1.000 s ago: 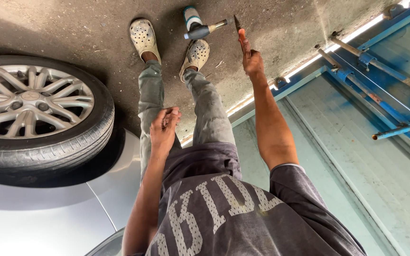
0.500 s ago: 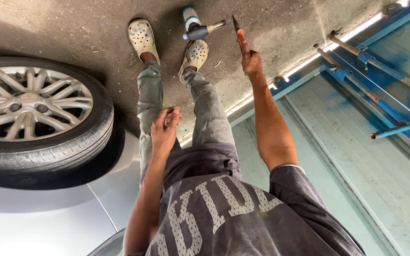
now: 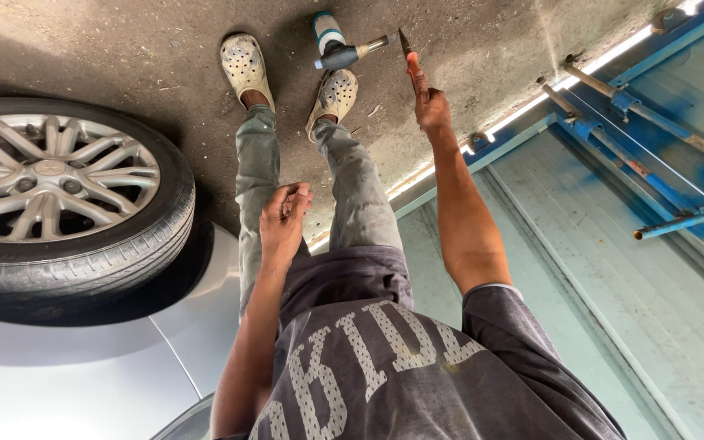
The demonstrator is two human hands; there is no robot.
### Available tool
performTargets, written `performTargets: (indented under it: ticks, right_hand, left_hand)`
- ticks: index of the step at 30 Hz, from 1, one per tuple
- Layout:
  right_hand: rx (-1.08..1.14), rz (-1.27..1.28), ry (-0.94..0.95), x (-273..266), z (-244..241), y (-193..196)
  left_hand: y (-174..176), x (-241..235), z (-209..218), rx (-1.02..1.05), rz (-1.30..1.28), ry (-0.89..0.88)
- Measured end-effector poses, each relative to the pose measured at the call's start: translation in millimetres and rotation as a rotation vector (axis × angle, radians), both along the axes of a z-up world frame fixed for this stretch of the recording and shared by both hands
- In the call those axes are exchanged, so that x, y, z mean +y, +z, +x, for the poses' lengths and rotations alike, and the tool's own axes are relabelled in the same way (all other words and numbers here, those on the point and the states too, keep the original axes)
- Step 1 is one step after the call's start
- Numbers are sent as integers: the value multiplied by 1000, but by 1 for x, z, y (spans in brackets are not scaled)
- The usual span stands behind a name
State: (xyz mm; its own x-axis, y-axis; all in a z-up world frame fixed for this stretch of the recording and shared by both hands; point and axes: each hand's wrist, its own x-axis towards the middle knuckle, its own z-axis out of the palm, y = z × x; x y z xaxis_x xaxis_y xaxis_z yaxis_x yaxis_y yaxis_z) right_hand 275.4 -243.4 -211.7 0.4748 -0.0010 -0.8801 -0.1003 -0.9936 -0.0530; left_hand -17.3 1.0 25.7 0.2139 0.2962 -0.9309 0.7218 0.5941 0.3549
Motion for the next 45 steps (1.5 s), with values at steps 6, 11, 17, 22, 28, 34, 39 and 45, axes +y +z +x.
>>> performTargets:
  ticks: [6,11,17,22,28,34,39,45]
  right_hand:
    - [-34,261,-9,29,1,33]
    - [-2,-28,-13,8,-2,8]
    - [-27,20,-11,31,-1,27]
    - [-12,-71,-12,21,-3,19]
    - [9,-90,-36,24,-1,21]
    - [-20,-71,-26,25,3,23]
    - [3,-85,-34,25,4,25]
    - [31,-55,47,7,5,8]
  left_hand:
    - [0,1,-3,-4,0,14]
    - [-2,0,-5,-5,1,19]
    - [-4,-3,-8,-10,2,36]
    - [-2,-2,-6,-4,4,42]
    - [-2,-3,-4,-8,-7,57]
    - [-5,-7,-1,-22,12,45]
    - [-4,-6,5,-26,16,45]
    - [3,-5,13,-7,10,59]
